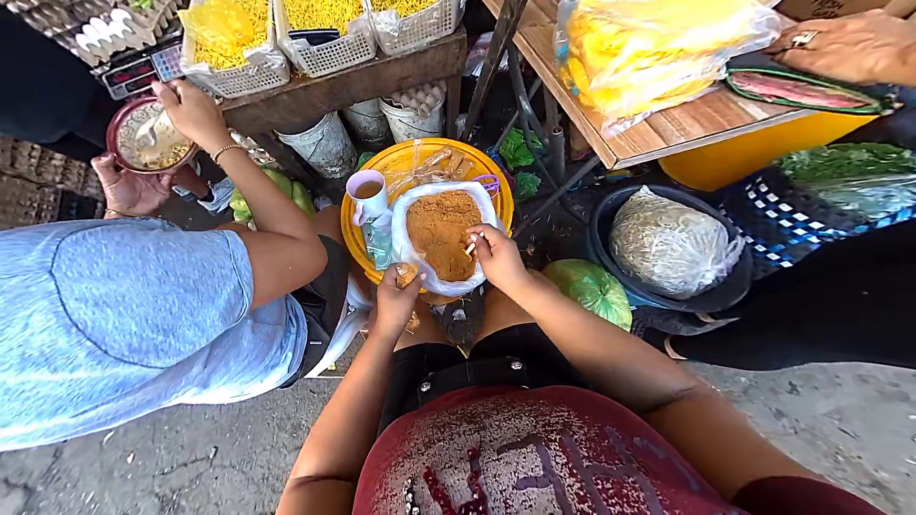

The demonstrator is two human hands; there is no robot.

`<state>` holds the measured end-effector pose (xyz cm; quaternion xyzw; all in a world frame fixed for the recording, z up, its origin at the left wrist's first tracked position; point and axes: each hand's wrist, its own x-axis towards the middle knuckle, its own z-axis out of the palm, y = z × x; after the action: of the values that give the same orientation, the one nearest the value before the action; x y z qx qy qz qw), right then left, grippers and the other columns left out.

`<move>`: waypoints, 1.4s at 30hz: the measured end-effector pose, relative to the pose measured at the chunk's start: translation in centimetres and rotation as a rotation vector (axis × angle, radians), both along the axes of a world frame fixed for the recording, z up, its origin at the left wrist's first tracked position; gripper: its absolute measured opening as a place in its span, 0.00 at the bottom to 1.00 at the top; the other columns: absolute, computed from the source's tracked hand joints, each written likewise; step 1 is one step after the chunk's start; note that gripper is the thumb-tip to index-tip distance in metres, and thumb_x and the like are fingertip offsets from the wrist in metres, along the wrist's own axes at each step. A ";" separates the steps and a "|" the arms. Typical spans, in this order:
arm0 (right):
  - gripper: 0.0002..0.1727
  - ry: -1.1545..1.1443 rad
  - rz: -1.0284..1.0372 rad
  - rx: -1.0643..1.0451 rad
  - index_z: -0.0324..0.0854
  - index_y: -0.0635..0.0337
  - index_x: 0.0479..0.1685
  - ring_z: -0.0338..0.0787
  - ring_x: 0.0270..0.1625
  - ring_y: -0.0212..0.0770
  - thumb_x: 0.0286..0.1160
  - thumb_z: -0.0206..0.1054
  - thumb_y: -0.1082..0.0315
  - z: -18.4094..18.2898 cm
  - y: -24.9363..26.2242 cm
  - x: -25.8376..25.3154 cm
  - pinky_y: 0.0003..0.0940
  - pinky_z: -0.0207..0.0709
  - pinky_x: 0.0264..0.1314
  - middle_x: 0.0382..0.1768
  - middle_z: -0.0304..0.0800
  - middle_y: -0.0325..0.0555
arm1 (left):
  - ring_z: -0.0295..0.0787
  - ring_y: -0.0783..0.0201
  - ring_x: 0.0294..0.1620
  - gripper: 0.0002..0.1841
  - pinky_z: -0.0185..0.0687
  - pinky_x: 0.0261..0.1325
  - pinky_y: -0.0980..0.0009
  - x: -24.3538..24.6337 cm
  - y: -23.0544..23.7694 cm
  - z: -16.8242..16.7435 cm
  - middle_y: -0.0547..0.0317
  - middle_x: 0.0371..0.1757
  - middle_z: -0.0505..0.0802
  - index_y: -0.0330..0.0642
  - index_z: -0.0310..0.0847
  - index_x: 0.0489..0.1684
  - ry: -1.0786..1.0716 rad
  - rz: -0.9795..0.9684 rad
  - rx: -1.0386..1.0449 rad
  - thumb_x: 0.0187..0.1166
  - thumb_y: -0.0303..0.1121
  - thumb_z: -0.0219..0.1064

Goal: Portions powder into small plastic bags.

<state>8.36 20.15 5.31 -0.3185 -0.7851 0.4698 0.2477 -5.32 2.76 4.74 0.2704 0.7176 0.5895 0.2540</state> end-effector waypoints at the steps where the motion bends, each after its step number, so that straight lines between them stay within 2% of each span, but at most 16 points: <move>1: 0.14 0.006 -0.007 -0.056 0.82 0.67 0.62 0.90 0.39 0.42 0.89 0.54 0.72 0.2 -0.3 -0.2 0.42 0.86 0.48 0.45 0.90 0.54 | 0.90 0.74 0.43 0.14 0.87 0.53 0.75 0.0 -0.1 0.0 0.55 0.42 0.92 0.29 0.81 0.51 0.033 0.004 -0.019 0.72 0.25 0.75; 4: 0.15 -0.005 0.011 -0.233 0.80 0.68 0.64 0.89 0.36 0.37 0.91 0.53 0.71 0.1 -0.6 -0.6 0.35 0.85 0.44 0.46 0.89 0.52 | 0.89 0.72 0.44 0.14 0.85 0.55 0.74 -0.1 -0.1 0.1 0.52 0.44 0.92 0.30 0.82 0.53 0.170 -0.037 -0.157 0.77 0.31 0.72; 7: 0.15 0.024 -0.067 -0.377 0.79 0.68 0.64 0.88 0.36 0.34 0.92 0.53 0.71 0.5 0.1 -0.5 0.32 0.84 0.43 0.45 0.89 0.51 | 0.90 0.63 0.48 0.17 0.84 0.59 0.65 -0.5 0.0 0.5 0.47 0.48 0.92 0.31 0.83 0.56 0.298 -0.107 -0.308 0.81 0.38 0.69; 10: 0.14 0.155 -0.185 -0.531 0.77 0.67 0.65 0.85 0.32 0.32 0.93 0.52 0.70 0.9 1.3 0.0 0.29 0.83 0.38 0.43 0.87 0.47 | 0.90 0.55 0.55 0.19 0.82 0.66 0.57 -0.8 0.2 1.1 0.42 0.53 0.92 0.32 0.84 0.59 0.349 -0.160 -0.425 0.82 0.41 0.68; 13: 0.13 0.299 -0.236 -0.647 0.77 0.63 0.64 0.83 0.29 0.29 0.93 0.52 0.70 1.7 2.3 0.6 0.25 0.81 0.36 0.40 0.87 0.41 | 0.90 0.52 0.58 0.21 0.81 0.69 0.55 -1.0 0.4 1.4 0.42 0.56 0.92 0.33 0.84 0.61 0.379 -0.191 -0.487 0.83 0.43 0.67; 17: 0.11 0.427 -0.284 -0.732 0.78 0.60 0.61 0.83 0.30 0.28 0.92 0.53 0.69 4.1 2.9 1.1 0.23 0.80 0.36 0.38 0.87 0.38 | 0.90 0.52 0.57 0.23 0.81 0.68 0.53 -1.2 0.7 1.8 0.41 0.54 0.92 0.34 0.84 0.61 0.390 -0.199 -0.518 0.84 0.47 0.66; 20: 0.10 0.486 -0.276 -0.773 0.78 0.58 0.59 0.83 0.29 0.27 0.92 0.53 0.70 5.5 3.0 1.1 0.21 0.80 0.35 0.38 0.87 0.37 | 0.89 0.49 0.61 0.25 0.79 0.71 0.50 -1.4 1.0 2.3 0.40 0.58 0.91 0.33 0.83 0.63 0.385 -0.229 -0.547 0.84 0.48 0.66; 25: 0.12 0.397 -0.157 -0.756 0.78 0.59 0.62 0.83 0.29 0.28 0.93 0.52 0.68 5.3 2.1 0.2 0.23 0.80 0.35 0.38 0.87 0.38 | 0.87 0.49 0.66 0.25 0.76 0.75 0.51 -1.0 1.6 3.3 0.40 0.63 0.90 0.34 0.82 0.66 0.422 -0.269 -0.617 0.85 0.48 0.65; 28: 0.12 0.349 -0.092 -0.754 0.78 0.61 0.59 0.83 0.30 0.29 0.93 0.51 0.70 5.2 0.8 -0.6 0.25 0.81 0.37 0.38 0.87 0.40 | 0.85 0.48 0.69 0.25 0.75 0.77 0.52 -0.7 2.0 3.8 0.40 0.66 0.88 0.34 0.81 0.68 0.427 -0.268 -0.631 0.84 0.46 0.66; 31: 0.14 0.352 0.063 -0.677 0.80 0.64 0.57 0.86 0.34 0.30 0.92 0.48 0.72 5.2 -0.6 -0.6 0.27 0.82 0.43 0.39 0.88 0.41 | 0.85 0.48 0.69 0.23 0.76 0.77 0.53 -0.4 2.2 3.4 0.38 0.66 0.88 0.33 0.81 0.67 0.406 -0.249 -0.585 0.82 0.42 0.68; 35: 0.14 0.411 0.221 -0.356 0.82 0.63 0.57 0.88 0.41 0.29 0.88 0.50 0.71 6.7 -0.8 0.6 0.28 0.84 0.50 0.44 0.91 0.39 | 0.85 0.48 0.69 0.20 0.75 0.77 0.56 -0.5 1.9 2.7 0.35 0.66 0.87 0.29 0.79 0.68 0.344 -0.236 -0.508 0.84 0.35 0.65; 39: 0.15 0.453 0.057 -0.094 0.80 0.65 0.60 0.86 0.40 0.27 0.91 0.49 0.69 7.7 0.9 1.2 0.27 0.83 0.47 0.46 0.89 0.40 | 0.88 0.52 0.64 0.20 0.79 0.73 0.59 -0.6 1.3 2.0 0.35 0.61 0.89 0.26 0.76 0.69 0.238 -0.182 -0.404 0.85 0.32 0.64; 41: 0.16 0.275 -0.021 0.017 0.79 0.67 0.63 0.87 0.39 0.32 0.91 0.49 0.69 6.2 1.6 0.9 0.31 0.84 0.46 0.47 0.89 0.47 | 0.90 0.58 0.59 0.20 0.82 0.68 0.63 -0.4 1.1 1.8 0.38 0.57 0.91 0.26 0.76 0.68 0.190 -0.154 -0.345 0.84 0.32 0.65; 42: 0.16 0.147 -0.025 0.056 0.79 0.68 0.64 0.89 0.42 0.40 0.90 0.50 0.70 5.1 1.7 0.7 0.38 0.85 0.49 0.48 0.90 0.52 | 0.90 0.60 0.57 0.20 0.82 0.66 0.65 -0.3 1.0 1.7 0.40 0.55 0.91 0.26 0.76 0.67 0.180 -0.144 -0.319 0.84 0.32 0.66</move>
<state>9.09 21.88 10.42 -0.2858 -0.7736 0.4669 0.3193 -5.64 3.80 6.48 0.3291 0.8004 0.4220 0.2701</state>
